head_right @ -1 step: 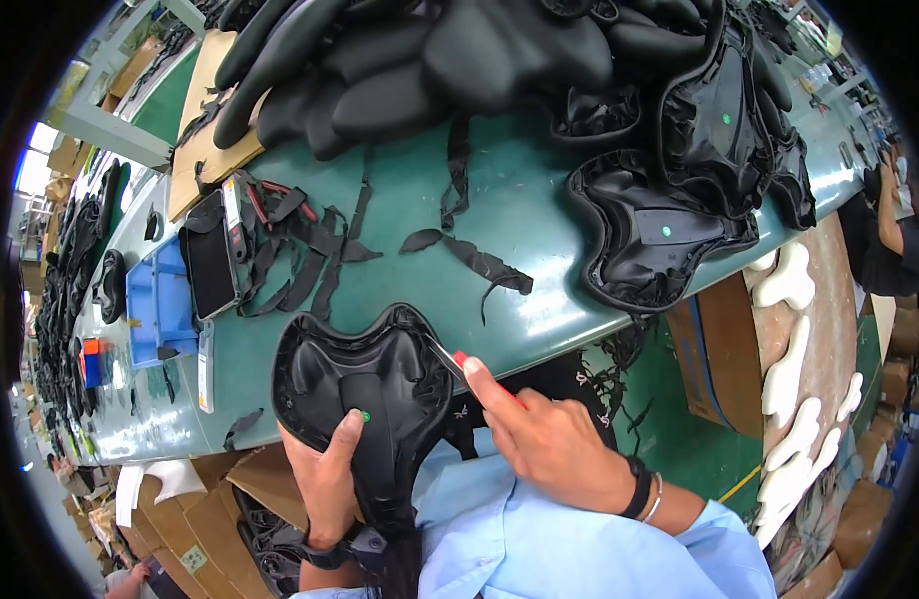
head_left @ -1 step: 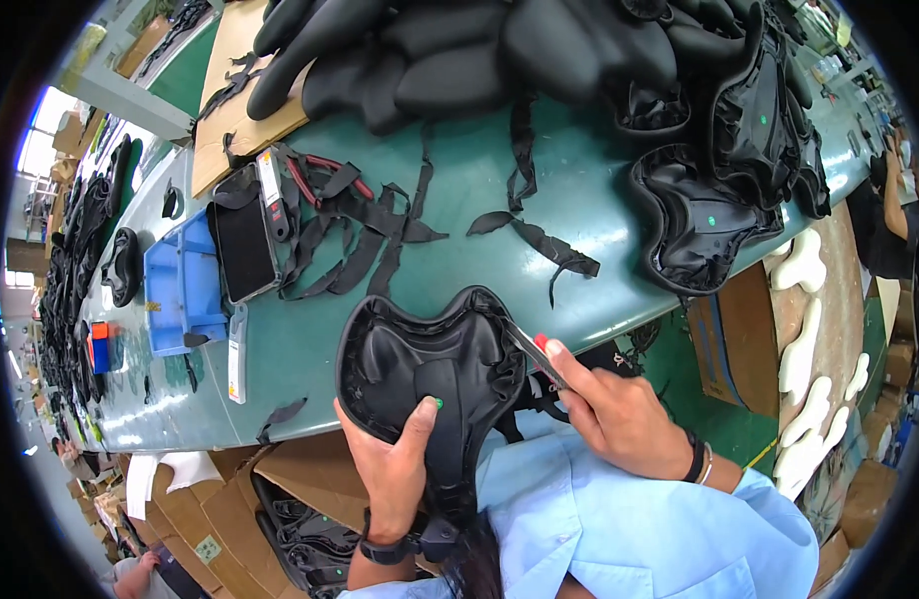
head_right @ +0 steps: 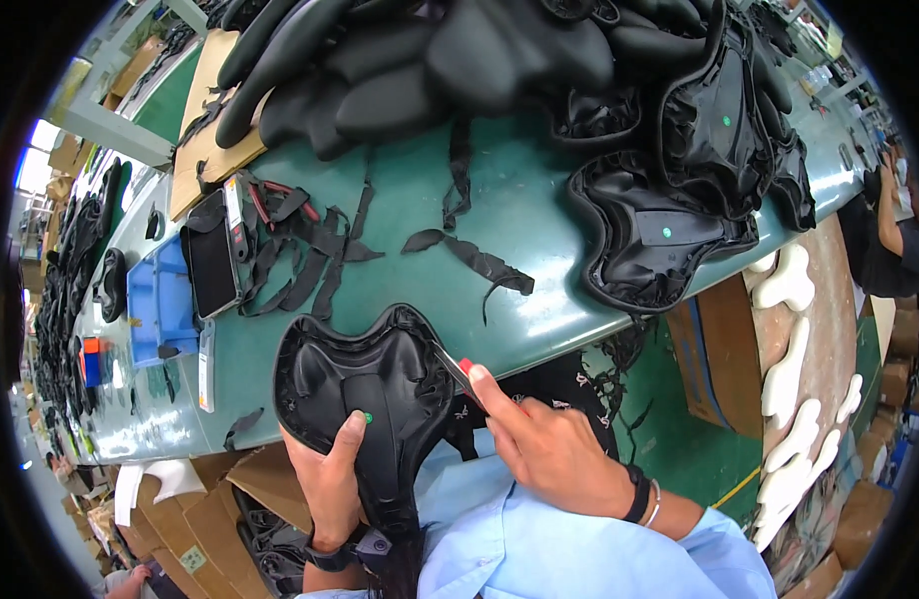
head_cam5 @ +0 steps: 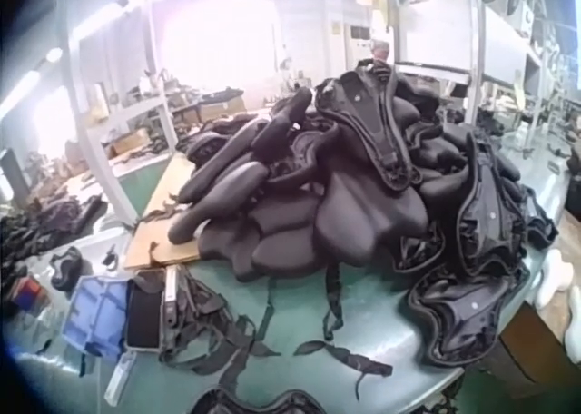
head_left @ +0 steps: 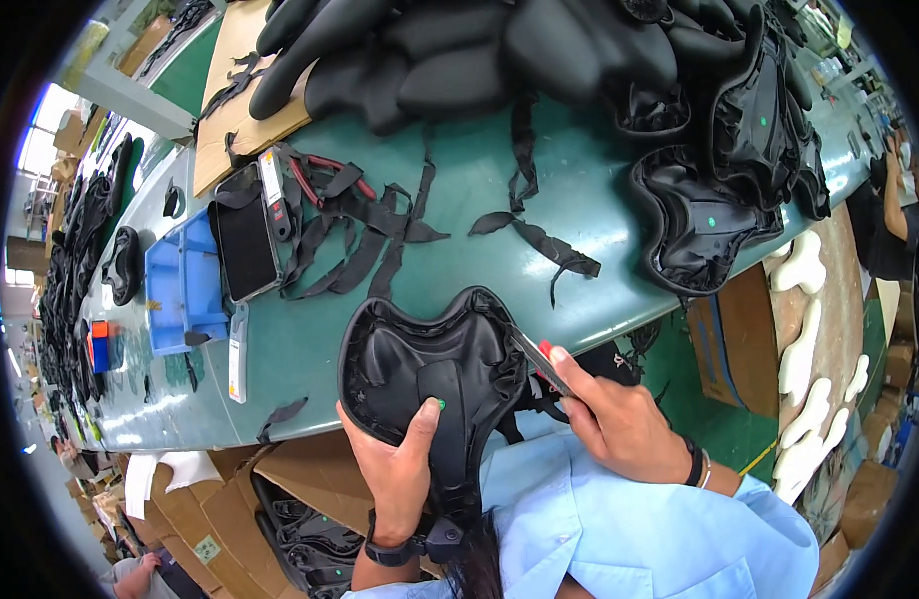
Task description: The person picks up bicycle seats one at a time and uses a utility knife to trim excess material from the edges. They turn the seats over to reach different sides while cutting before placing the finished seats into a cardboard box.
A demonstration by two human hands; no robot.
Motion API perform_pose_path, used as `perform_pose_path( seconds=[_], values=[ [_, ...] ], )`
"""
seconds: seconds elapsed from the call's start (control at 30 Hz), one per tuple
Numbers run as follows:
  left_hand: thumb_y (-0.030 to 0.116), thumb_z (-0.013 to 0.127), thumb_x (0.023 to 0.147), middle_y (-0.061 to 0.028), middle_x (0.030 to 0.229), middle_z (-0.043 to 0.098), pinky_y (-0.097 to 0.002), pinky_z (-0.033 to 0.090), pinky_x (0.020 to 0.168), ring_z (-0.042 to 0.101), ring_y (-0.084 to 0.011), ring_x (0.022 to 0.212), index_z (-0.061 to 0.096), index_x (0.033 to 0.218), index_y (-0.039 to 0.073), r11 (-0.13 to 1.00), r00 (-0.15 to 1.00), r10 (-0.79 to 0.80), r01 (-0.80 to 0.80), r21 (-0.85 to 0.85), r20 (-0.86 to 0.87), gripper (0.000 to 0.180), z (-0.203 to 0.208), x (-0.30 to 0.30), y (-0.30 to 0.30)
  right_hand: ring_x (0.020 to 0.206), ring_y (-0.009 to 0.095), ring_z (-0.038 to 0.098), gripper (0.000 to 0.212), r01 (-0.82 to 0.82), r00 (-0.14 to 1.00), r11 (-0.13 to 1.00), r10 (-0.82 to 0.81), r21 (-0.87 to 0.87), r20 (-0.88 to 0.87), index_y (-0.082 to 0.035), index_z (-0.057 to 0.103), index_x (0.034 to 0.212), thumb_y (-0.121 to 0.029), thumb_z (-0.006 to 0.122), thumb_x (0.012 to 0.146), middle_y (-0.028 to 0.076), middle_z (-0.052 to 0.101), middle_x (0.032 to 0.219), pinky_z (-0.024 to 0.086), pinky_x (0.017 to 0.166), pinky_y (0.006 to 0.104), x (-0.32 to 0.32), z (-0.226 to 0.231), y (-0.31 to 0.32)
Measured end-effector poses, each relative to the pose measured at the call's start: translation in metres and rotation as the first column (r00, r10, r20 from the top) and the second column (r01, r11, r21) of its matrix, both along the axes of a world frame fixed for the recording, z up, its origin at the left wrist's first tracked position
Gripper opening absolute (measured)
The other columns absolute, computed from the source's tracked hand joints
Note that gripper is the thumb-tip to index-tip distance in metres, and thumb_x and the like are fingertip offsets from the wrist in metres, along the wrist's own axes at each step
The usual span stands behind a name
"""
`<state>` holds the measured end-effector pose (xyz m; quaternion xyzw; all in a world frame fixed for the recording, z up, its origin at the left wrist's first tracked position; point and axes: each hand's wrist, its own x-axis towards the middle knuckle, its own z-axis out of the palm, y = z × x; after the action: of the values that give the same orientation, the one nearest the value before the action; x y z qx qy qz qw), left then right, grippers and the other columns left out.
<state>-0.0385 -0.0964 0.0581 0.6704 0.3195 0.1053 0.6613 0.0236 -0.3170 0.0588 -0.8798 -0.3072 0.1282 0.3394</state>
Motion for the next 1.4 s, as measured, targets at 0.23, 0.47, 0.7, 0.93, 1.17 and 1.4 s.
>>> perform_pose_path(
  seconds=[0.23, 0.47, 0.7, 0.93, 1.17, 1.4],
  values=[
    [0.008, 0.077, 0.082, -0.0148, 0.124, 0.050, -0.0323, 0.042, 0.098, 0.052, -0.0197, 0.111, 0.033, 0.133, -0.003, 0.994, 0.994, 0.050, -0.059, 0.090, 0.099, 0.068, 0.002, -0.013, -0.017, 0.097, 0.028, 0.070, 0.057, 0.311, 0.899, 0.938, -0.240, 0.150, -0.365, -0.004, 0.041, 0.142, -0.013, 0.063, 0.090, 0.020, 0.063, 0.121, 0.055, 0.082, 0.0340, -0.002, 0.019, -0.019],
    [0.010, 0.078, 0.081, -0.0204, 0.124, 0.049, -0.0362, 0.040, 0.100, 0.052, -0.0236, 0.113, 0.028, 0.135, -0.004, 0.942, 0.990, -0.057, 0.011, 0.336, 0.130, 0.074, -0.012, -0.029, -0.025, 0.095, 0.025, 0.069, 0.051, 0.153, 0.988, 0.906, -0.149, 0.395, -0.040, -0.002, 0.046, 0.133, -0.007, 0.067, 0.087, 0.017, 0.067, 0.109, 0.052, 0.079, 0.0378, 0.049, 0.003, 0.047],
    [0.009, 0.059, 0.096, -0.0100, 0.134, 0.051, -0.0359, 0.040, 0.104, 0.052, -0.0201, 0.118, 0.037, 0.140, 0.000, 0.892, 0.850, 0.374, -0.219, -0.396, 0.372, 0.050, -0.001, 0.005, -0.041, 0.076, 0.007, 0.057, 0.047, 0.190, 0.710, 0.815, 0.270, 0.547, -0.650, -0.001, 0.047, 0.128, -0.009, 0.069, 0.088, 0.002, 0.059, 0.094, 0.049, 0.070, 0.0241, 0.028, 0.043, 0.057],
    [0.037, 0.054, 0.099, -0.0102, 0.100, 0.070, -0.0374, 0.055, 0.075, 0.070, -0.0264, 0.085, 0.062, 0.109, 0.003, 0.771, 0.770, -0.628, 0.595, -0.227, -0.115, 0.037, -0.030, -0.037, -0.017, 0.077, 0.013, 0.065, 0.046, 0.297, 0.636, 0.771, 0.279, 0.563, -0.719, 0.004, 0.044, 0.125, -0.011, 0.067, 0.087, 0.006, 0.056, 0.095, 0.055, 0.072, 0.0275, 0.130, 0.011, 0.077],
    [0.021, 0.073, 0.081, -0.0086, 0.082, 0.059, -0.0371, 0.045, 0.064, 0.058, -0.0277, 0.073, 0.060, 0.093, 0.006, 0.440, 0.915, -0.403, 0.219, 0.871, -0.027, 0.024, 0.045, 0.042, 0.011, 0.071, 0.010, 0.062, 0.040, 0.281, 0.703, 0.836, 0.154, 0.470, -0.694, 0.000, 0.048, 0.120, -0.008, 0.067, 0.086, 0.004, 0.057, 0.095, 0.051, 0.066, 0.0236, 0.134, 0.030, 0.082],
    [0.019, 0.069, 0.080, -0.0089, 0.083, 0.061, -0.0412, 0.049, 0.064, 0.062, -0.0285, 0.076, 0.062, 0.093, 0.008, 0.377, 0.817, -0.545, 0.442, 0.814, -0.191, 0.019, 0.010, 0.116, 0.011, 0.094, 0.020, 0.061, 0.044, -0.067, 0.922, 0.933, 0.194, 0.355, -0.335, 0.000, 0.050, 0.122, -0.013, 0.066, 0.083, 0.012, 0.062, 0.102, 0.047, 0.085, 0.0333, 0.131, 0.045, 0.071]
  ],
)
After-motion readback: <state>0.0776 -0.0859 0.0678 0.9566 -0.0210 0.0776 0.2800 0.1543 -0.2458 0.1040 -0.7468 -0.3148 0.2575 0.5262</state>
